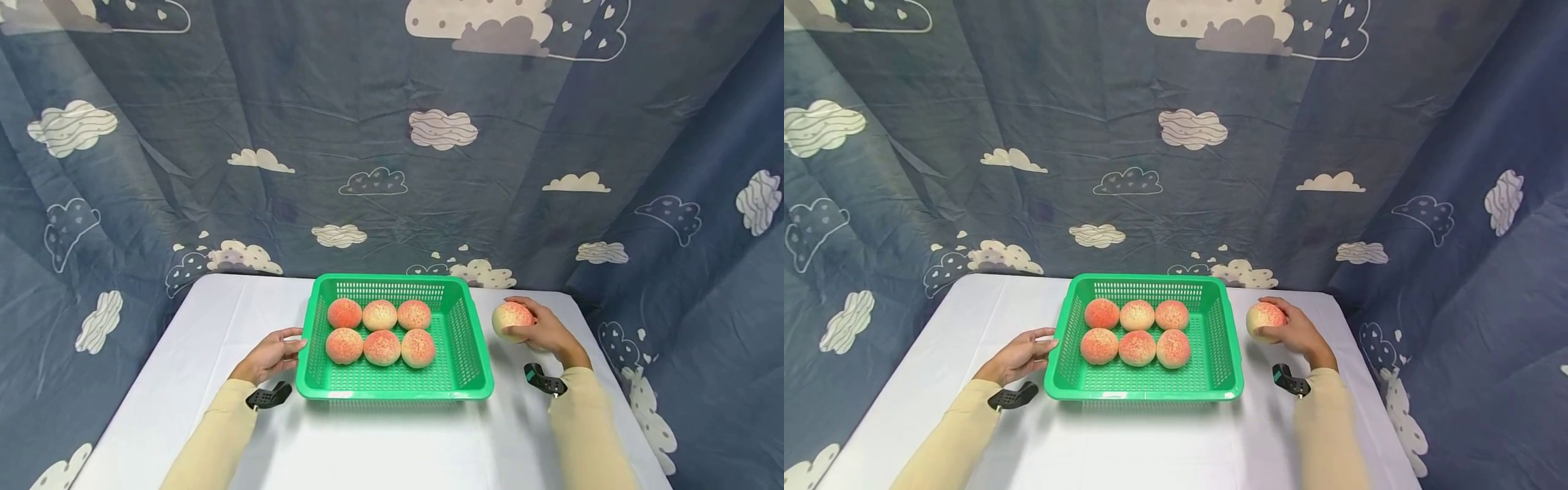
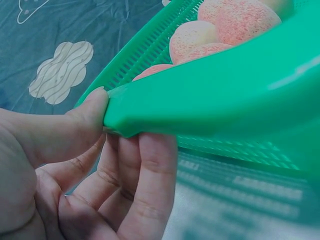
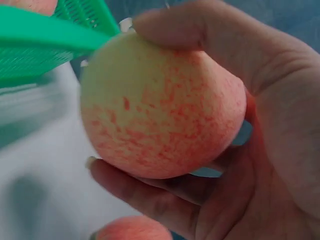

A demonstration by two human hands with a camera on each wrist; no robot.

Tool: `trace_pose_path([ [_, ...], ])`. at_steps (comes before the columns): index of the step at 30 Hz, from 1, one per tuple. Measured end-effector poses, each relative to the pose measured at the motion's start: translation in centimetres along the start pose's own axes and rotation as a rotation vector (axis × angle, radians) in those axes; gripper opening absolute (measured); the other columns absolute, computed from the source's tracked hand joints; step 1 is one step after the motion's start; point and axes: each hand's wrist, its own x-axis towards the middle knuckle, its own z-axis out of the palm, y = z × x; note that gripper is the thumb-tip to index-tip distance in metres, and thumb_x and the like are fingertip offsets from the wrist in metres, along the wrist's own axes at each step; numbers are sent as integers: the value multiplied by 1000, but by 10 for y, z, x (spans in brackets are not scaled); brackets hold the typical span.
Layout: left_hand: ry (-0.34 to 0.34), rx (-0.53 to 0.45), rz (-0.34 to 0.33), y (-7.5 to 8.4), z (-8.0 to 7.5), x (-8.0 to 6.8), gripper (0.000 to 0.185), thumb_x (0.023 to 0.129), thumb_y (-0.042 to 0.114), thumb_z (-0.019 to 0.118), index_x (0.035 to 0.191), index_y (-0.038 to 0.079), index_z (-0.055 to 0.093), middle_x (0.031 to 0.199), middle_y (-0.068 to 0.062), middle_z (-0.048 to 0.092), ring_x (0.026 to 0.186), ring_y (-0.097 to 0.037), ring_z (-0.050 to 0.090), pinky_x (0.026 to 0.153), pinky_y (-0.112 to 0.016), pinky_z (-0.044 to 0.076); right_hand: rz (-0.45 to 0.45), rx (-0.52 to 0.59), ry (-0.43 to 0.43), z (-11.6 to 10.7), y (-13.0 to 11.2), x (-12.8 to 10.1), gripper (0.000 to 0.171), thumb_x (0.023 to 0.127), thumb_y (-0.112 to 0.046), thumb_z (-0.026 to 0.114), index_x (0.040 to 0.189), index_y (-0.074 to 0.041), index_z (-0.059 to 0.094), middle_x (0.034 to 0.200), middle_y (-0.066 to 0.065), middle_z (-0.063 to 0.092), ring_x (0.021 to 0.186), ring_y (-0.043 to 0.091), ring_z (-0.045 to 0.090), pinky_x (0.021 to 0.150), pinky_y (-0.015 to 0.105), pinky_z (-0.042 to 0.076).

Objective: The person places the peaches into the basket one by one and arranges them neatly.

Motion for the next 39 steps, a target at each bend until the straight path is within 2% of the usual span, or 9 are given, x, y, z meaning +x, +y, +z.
trace_pose_path([
  [5, -6, -2, -2, 1, -1, 0, 52, 99, 8, 53, 143, -8, 31, 86, -1, 67, 74, -9, 64, 68, -25, 55, -44, -15, -28, -4, -14, -5, 72, 82, -19, 76, 143, -3, 41, 130, 25, 50, 106, 34, 51, 81, 34, 44],
  [10, 4, 1, -14, 0, 0, 0, 51, 99, 7, 52, 144, -7, 31, 88, -2, 66, 76, -10, 64, 70, -26, 55, -75, 30, -47, -3, -15, -7, 74, 80, -20, 78, 143, -6, 42, 129, 23, 50, 103, 31, 51, 81, 33, 46],
  [14, 7, 5, -14, 2, 1, 0, 50, 99, 7, 52, 143, -7, 32, 89, -3, 66, 77, -11, 64, 70, -27, 55, -113, 122, -81, -5, -19, -10, 75, 79, -13, 79, 143, -4, 42, 126, 24, 49, 100, 29, 51, 79, 31, 49],
  [18, 0, 11, -2, 3, 1, 0, 49, 99, 7, 53, 141, -8, 33, 89, -3, 67, 77, -11, 64, 69, -27, 55, -159, 269, -163, -3, -23, -10, 75, 78, -2, 77, 142, 2, 39, 124, 25, 47, 99, 27, 52, 78, 31, 53],
  [21, -4, 9, 3, 2, 1, -1, 49, 99, 7, 52, 141, -9, 33, 88, -3, 67, 77, -11, 65, 69, -27, 55, -193, 332, -223, 1, -28, -10, 74, 78, 1, 76, 142, 6, 37, 123, 23, 47, 100, 26, 54, 77, 33, 55],
  [25, -10, 11, 0, 1, 1, -1, 49, 100, 8, 52, 142, -9, 32, 90, -3, 68, 78, -11, 65, 71, -28, 56, -200, 314, -265, 8, -36, -7, 73, 80, -4, 75, 142, 3, 38, 122, 21, 49, 100, 24, 55, 77, 35, 55],
  [33, 12, 40, -2, 1, 1, -3, 52, 100, 9, 52, 144, -8, 30, 91, -2, 68, 79, -11, 65, 74, -30, 56, -216, 295, -359, 37, -51, 5, 72, 78, -9, 78, 141, -3, 44, 126, 20, 51, 101, 32, 54, 79, 43, 52],
  [39, 17, 37, 6, 0, 1, -2, 49, 99, 10, 53, 141, -8, 35, 90, -2, 68, 78, -11, 65, 73, -30, 56, -242, 295, -412, 62, -59, 16, 68, 76, -8, 78, 137, -6, 47, 126, 18, 51, 101, 31, 55, 81, 42, 52],
])
